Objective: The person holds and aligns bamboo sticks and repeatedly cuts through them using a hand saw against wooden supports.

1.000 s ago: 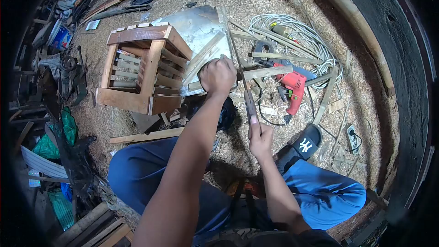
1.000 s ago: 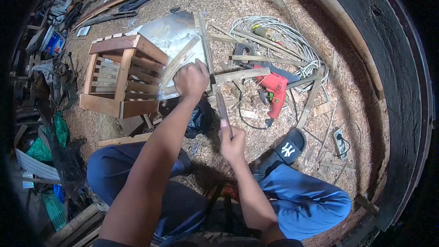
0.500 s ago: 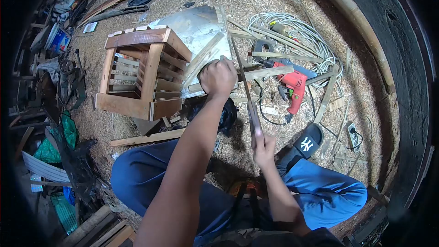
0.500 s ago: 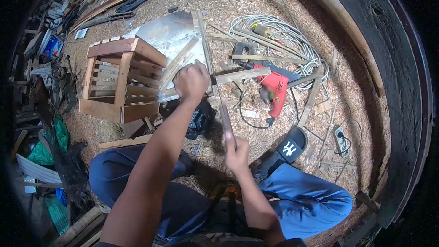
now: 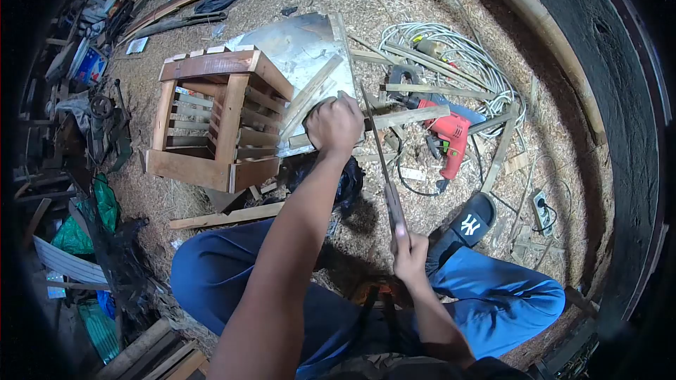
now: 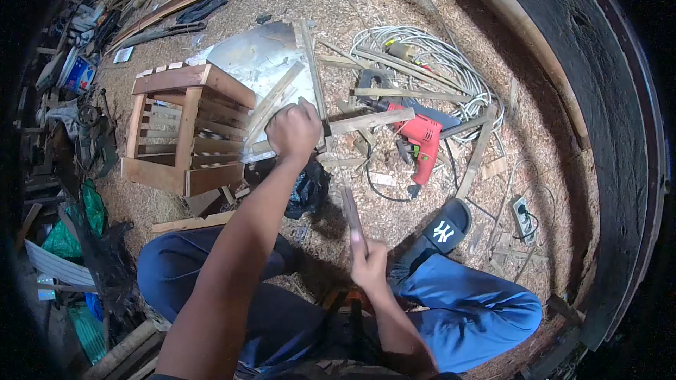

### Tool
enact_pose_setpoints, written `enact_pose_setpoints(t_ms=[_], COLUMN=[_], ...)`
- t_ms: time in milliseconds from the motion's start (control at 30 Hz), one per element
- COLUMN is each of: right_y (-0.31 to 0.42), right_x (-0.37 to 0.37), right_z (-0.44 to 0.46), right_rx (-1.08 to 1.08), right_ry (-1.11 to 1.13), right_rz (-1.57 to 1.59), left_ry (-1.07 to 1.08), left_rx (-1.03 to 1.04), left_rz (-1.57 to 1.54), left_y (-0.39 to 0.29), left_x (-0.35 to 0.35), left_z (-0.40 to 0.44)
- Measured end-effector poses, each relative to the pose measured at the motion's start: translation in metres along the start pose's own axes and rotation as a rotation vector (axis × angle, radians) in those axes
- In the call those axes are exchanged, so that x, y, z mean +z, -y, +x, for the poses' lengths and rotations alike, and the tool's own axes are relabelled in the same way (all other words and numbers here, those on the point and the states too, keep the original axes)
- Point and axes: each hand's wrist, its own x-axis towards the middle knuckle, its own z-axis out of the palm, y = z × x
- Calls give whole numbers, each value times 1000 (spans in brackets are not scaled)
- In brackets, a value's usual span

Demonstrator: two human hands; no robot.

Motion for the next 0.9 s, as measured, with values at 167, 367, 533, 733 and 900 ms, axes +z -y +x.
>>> enact_pose_setpoints(t_ms=[167, 367, 533, 733, 900], right_y=[1, 0, 10, 16, 6], right_x=[15, 3, -1, 18, -15], right_z=[37, 16, 1, 33, -31], right_rx=[103, 72, 98, 68, 140], right_ry=[-52, -31, -22, -52, 4], right_rz=[-15, 9, 24, 75, 116], left_ry=[0, 33, 32, 57, 36], left_rx=[-6, -17, -14, -19, -14], left_rz=[-10, -5, 2, 1, 7], left_y=[1, 0, 1, 0, 1], left_x=[1, 0, 1, -1, 0], left_z=[-3, -3, -4, -5, -2])
